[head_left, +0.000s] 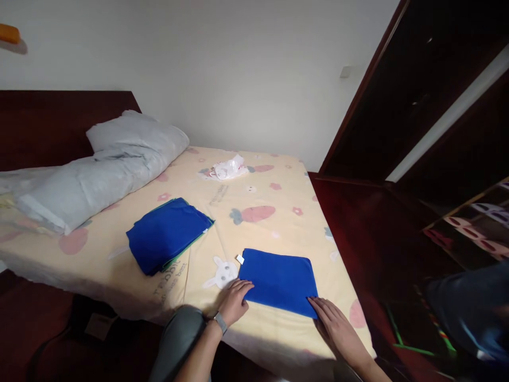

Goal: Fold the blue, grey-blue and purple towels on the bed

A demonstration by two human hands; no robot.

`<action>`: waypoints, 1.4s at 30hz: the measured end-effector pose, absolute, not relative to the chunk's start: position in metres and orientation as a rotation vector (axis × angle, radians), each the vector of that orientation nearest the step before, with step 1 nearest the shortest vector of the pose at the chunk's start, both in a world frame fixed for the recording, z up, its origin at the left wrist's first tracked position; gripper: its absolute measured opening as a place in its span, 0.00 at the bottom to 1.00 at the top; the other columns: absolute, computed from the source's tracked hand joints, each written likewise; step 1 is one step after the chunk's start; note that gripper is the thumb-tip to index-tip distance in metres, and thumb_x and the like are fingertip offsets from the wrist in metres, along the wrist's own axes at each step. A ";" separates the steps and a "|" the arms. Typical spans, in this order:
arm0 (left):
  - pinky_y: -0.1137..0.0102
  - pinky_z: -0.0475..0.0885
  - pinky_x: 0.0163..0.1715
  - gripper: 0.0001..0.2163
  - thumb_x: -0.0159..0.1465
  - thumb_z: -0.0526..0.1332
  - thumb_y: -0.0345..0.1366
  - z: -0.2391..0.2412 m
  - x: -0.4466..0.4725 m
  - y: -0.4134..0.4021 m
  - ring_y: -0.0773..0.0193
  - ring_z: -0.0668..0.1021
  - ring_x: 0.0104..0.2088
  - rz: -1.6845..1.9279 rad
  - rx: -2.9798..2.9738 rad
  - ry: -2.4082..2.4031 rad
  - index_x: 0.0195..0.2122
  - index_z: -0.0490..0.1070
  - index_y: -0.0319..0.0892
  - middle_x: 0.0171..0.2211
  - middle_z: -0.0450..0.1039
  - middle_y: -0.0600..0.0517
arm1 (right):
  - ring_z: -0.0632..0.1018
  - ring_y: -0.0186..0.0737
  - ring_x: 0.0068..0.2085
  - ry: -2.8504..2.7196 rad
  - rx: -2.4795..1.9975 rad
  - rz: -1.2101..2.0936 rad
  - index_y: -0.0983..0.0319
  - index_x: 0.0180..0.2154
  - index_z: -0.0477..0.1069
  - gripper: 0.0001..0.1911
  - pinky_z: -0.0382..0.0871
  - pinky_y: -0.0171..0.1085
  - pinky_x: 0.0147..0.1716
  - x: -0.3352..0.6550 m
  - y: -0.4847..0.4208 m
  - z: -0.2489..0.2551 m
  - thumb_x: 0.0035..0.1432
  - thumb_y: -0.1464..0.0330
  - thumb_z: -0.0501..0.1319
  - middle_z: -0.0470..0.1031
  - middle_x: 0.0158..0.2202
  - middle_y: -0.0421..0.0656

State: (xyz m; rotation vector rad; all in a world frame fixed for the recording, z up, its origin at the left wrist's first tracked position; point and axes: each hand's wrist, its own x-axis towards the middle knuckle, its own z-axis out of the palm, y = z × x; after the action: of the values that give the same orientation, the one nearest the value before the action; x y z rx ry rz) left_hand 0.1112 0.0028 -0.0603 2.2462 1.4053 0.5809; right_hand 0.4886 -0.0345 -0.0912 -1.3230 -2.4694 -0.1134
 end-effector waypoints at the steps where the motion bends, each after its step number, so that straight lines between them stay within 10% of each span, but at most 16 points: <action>1: 0.59 0.64 0.66 0.34 0.48 0.55 0.17 -0.058 0.108 0.004 0.61 0.74 0.58 0.588 2.214 1.417 0.56 0.72 0.49 0.57 0.75 0.54 | 0.75 0.49 0.57 -2.446 -1.358 -0.104 0.54 0.68 0.56 0.30 0.71 0.50 0.58 0.491 -0.035 -0.093 0.67 0.65 0.57 0.73 0.59 0.46; 15: 0.64 0.72 0.53 0.17 0.61 0.57 0.25 -0.064 0.088 0.020 0.59 0.78 0.51 0.814 1.784 1.456 0.50 0.69 0.48 0.49 0.77 0.50 | 0.79 0.52 0.52 -1.564 -1.751 0.775 0.59 0.54 0.71 0.25 0.73 0.48 0.54 0.485 -0.029 -0.089 0.64 0.50 0.55 0.79 0.52 0.48; 26: 0.67 0.75 0.42 0.14 0.67 0.54 0.46 -0.074 0.095 0.029 0.57 0.81 0.43 0.920 1.577 1.551 0.47 0.71 0.46 0.40 0.80 0.48 | 0.78 0.58 0.54 -1.360 -1.732 0.822 0.61 0.45 0.78 0.29 0.70 0.52 0.58 0.485 -0.017 -0.085 0.56 0.45 0.60 0.80 0.51 0.51; 42: 0.67 0.70 0.36 0.15 0.67 0.55 0.48 -0.065 0.099 0.025 0.57 0.79 0.33 0.790 1.686 1.818 0.30 0.72 0.44 0.28 0.75 0.50 | 0.79 0.58 0.53 -1.321 -1.863 0.900 0.60 0.45 0.80 0.29 0.73 0.51 0.55 0.478 -0.009 -0.065 0.54 0.45 0.60 0.81 0.48 0.48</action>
State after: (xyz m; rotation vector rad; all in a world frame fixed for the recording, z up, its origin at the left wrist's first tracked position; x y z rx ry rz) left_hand 0.0986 0.0251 -0.0649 1.6861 1.8184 0.7896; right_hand 0.4779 -0.0088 -0.0650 -1.8632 -1.3215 0.9001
